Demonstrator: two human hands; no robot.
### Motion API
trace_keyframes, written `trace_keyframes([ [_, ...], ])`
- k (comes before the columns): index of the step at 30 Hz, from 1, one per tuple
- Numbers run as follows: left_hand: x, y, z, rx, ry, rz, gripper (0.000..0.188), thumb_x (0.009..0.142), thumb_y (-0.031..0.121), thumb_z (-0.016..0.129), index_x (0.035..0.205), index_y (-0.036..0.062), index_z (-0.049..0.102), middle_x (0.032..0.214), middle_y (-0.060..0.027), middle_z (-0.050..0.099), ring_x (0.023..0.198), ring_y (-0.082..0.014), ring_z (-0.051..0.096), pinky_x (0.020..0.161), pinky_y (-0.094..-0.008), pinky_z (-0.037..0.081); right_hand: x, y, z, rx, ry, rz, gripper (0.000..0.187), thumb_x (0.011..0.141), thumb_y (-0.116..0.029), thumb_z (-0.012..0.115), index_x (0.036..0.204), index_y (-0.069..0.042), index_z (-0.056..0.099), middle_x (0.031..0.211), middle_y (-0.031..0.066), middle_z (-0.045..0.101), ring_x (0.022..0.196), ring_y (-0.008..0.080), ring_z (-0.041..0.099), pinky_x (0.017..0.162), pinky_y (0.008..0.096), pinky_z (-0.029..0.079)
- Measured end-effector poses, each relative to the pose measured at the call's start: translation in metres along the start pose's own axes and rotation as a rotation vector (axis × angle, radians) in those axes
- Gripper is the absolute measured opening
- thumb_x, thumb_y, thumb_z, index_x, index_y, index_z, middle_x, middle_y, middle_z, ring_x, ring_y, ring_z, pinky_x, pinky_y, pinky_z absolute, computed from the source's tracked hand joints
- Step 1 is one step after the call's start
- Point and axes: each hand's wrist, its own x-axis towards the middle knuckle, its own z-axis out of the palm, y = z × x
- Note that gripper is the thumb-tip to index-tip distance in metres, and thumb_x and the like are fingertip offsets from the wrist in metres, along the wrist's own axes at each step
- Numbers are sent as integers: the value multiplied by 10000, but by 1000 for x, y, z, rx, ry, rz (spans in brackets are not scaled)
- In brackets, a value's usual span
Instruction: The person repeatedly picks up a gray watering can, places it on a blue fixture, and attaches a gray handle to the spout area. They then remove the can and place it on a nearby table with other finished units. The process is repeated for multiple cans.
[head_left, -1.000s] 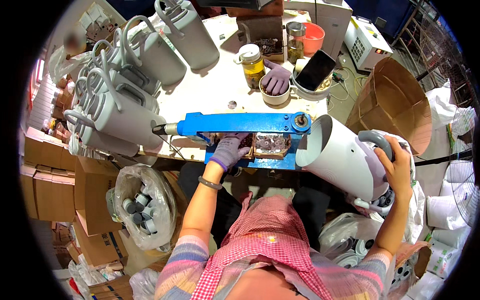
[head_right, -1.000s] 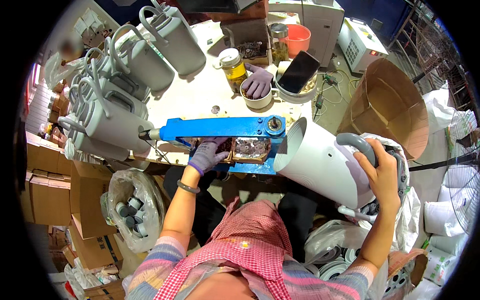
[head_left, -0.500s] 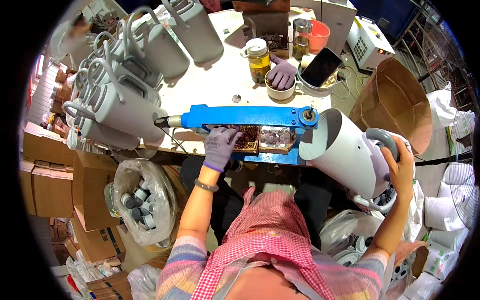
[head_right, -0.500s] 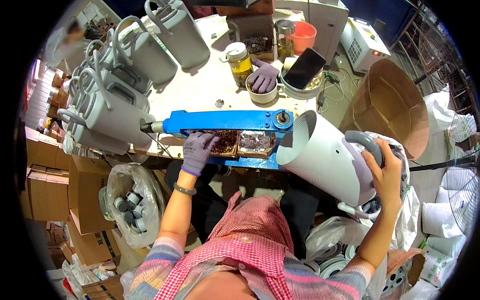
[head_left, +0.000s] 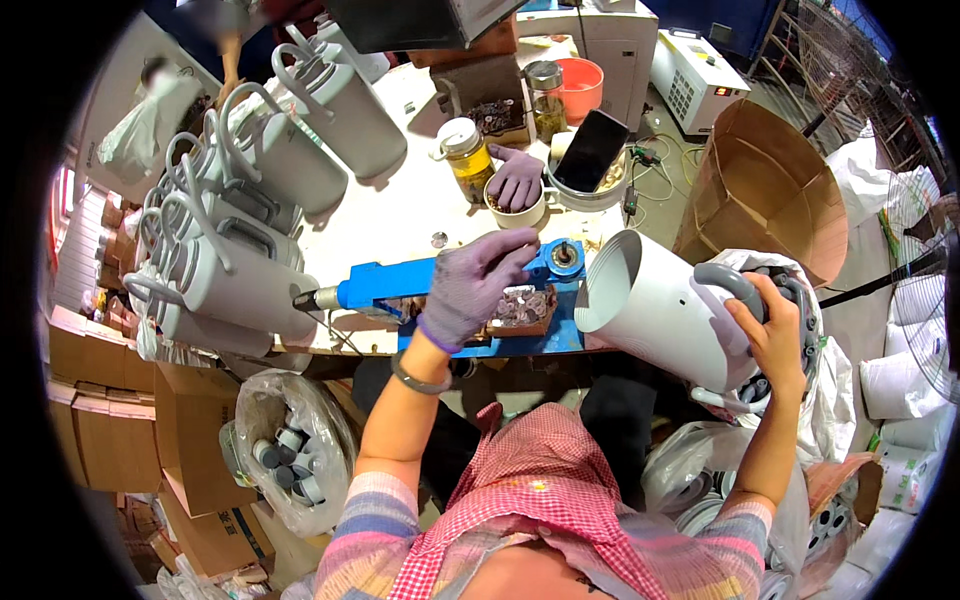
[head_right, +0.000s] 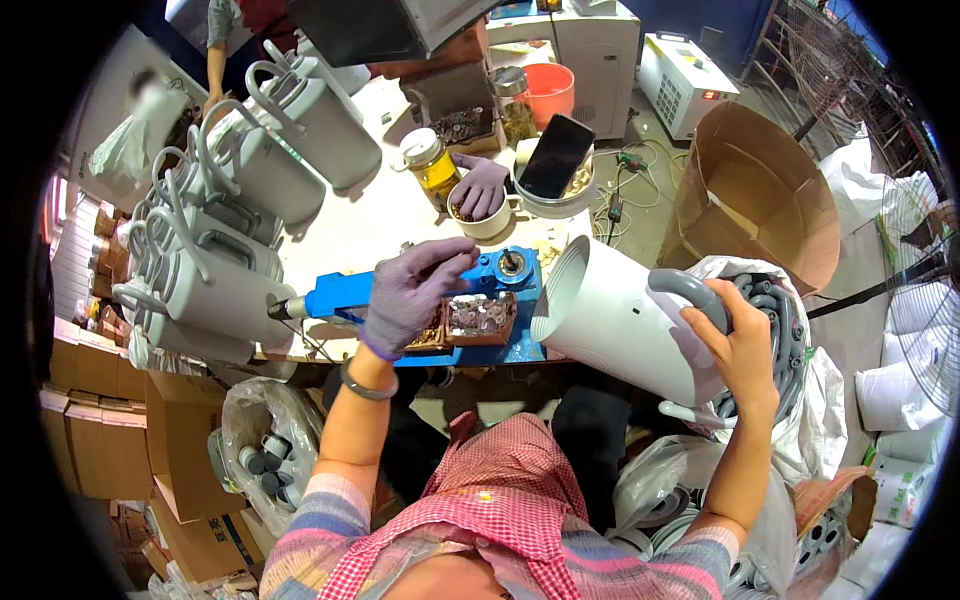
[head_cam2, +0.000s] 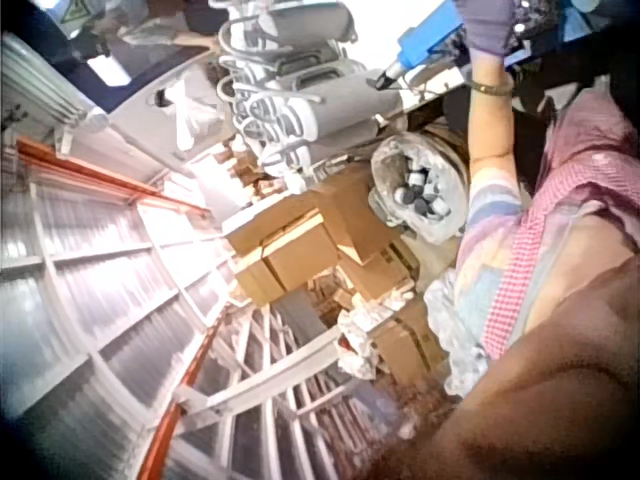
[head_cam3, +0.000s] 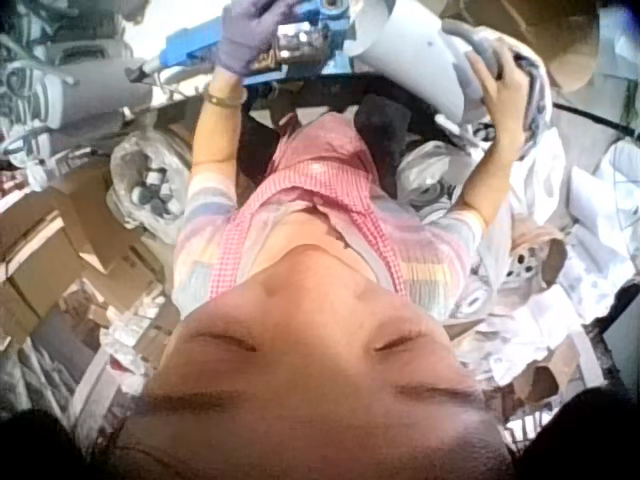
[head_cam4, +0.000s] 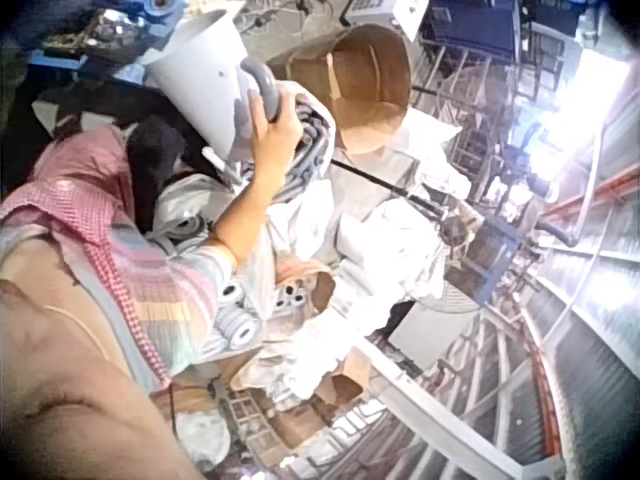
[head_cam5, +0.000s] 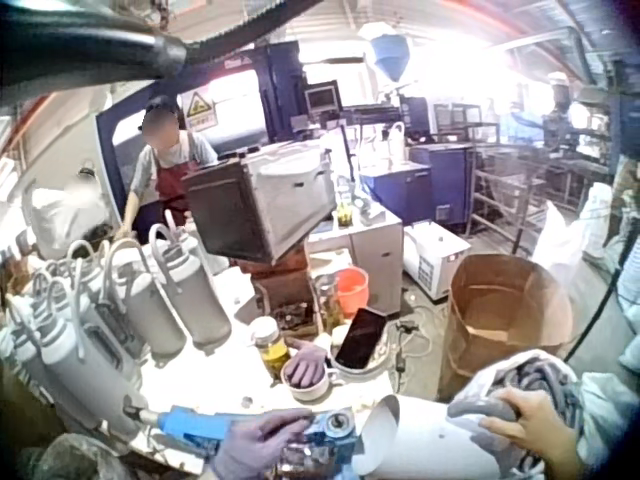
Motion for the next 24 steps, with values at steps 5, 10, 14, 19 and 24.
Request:
trace_keyframes([
  [5,22,-12,35,33,65,182,216,851,84,769,1035,-26,744,909,-90,748,806,-110,699,750,-230,571,2,-4,-1,2,-41,91,300,841,-203,760,1057,-25,653,765,114,646,652,201,593,651,305,481],
  [10,22,-18,46,-79,84,-28,219,859,97,758,1039,-26,744,924,-89,748,819,-113,697,767,-240,567,8,-3,-2,-16,-90,130,284,841,-204,758,1024,-18,644,738,109,633,636,211,597,635,311,475],
  [14,26,-17,34,41,10,17,220,878,116,737,1064,-3,744,931,-89,749,831,-116,699,769,-244,565,15,-4,-1,44,-109,103,262,859,-201,741,984,-2,626,693,102,600,598,191,554,598,307,449],
  [19,30,-22,29,37,-26,58,206,871,130,744,1040,12,754,932,-90,749,831,-117,698,768,-250,563,33,-16,4,41,-132,75,251,872,-197,732,971,0,611,661,82,565,577,151,500,565,292,413],
  [24,30,-26,35,-70,5,-18,190,851,139,762,984,4,761,930,-101,751,824,-130,702,766,-268,565,43,-22,10,24,-116,57,231,871,-174,718,977,0,608,642,67,542,569,127,472,551,276,395],
])
